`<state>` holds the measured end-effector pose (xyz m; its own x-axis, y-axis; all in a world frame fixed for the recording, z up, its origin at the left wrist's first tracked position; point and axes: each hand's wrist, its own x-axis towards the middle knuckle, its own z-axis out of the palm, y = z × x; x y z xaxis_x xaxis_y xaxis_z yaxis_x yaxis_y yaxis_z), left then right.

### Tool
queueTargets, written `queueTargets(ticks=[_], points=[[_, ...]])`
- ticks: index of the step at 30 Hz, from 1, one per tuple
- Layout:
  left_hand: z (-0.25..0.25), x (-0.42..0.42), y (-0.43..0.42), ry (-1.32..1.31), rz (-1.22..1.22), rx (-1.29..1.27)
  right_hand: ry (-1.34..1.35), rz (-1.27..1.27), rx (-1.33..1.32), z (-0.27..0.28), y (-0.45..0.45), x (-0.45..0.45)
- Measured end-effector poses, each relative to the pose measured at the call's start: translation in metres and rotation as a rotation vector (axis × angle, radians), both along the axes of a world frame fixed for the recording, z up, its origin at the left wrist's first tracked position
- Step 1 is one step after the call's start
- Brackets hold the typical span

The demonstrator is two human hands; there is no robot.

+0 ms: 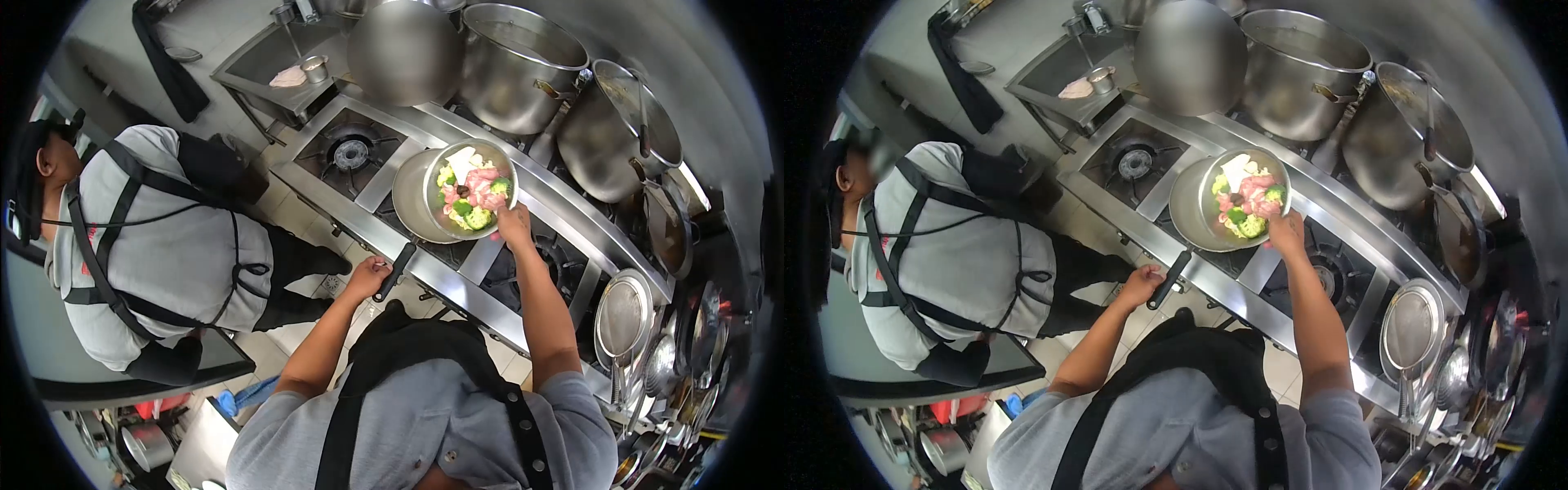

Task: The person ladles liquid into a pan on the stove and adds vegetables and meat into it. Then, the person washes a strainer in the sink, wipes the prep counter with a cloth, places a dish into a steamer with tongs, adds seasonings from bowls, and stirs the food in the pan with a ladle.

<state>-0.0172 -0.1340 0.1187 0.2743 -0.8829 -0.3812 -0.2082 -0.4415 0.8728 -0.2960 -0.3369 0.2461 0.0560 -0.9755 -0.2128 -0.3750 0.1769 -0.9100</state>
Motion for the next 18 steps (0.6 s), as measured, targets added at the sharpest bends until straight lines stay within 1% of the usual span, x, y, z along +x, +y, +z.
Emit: queueTargets(ticks=[1,2,4,5,6,8,9,12,13,16,18], points=[[-0.001,-0.001,0.001,-0.025,-0.038,0.015,0.036,0.024,-0.006,-0.012,-0.006,0.001],[0.004,-0.004,0.003,-0.052,-0.075,0.028,0.043,0.048,-0.051,-0.008,-0.003,0.003],[0.013,-0.011,0.007,0.008,-0.089,-0.041,0.055,0.094,-0.134,-0.003,0.002,0.01],[0.013,-0.012,0.01,0.046,-0.096,-0.052,0.094,0.069,-0.095,-0.013,-0.006,0.01],[0.013,-0.013,0.014,0.084,-0.101,-0.068,0.123,0.069,-0.11,-0.028,-0.014,0.01],[0.021,-0.018,0.021,0.073,-0.11,-0.024,0.182,0.072,-0.137,-0.053,-0.026,0.008],[0.027,-0.02,0.024,0.07,-0.117,-0.004,0.336,0.079,-0.223,-0.031,-0.019,0.014],[0.035,-0.021,0.03,0.051,-0.138,0.033,0.29,0.047,-0.235,-0.01,-0.006,0.021],[0.037,-0.024,0.031,0.042,-0.144,0.048,0.303,0.075,-0.145,-0.001,-0.007,0.02],[0.024,-0.024,0.034,0.025,-0.13,-0.012,0.471,0.164,-0.485,-0.024,-0.026,0.021],[0.028,-0.027,0.035,0.013,-0.118,-0.016,0.537,0.15,-0.419,-0.016,-0.028,0.026]])
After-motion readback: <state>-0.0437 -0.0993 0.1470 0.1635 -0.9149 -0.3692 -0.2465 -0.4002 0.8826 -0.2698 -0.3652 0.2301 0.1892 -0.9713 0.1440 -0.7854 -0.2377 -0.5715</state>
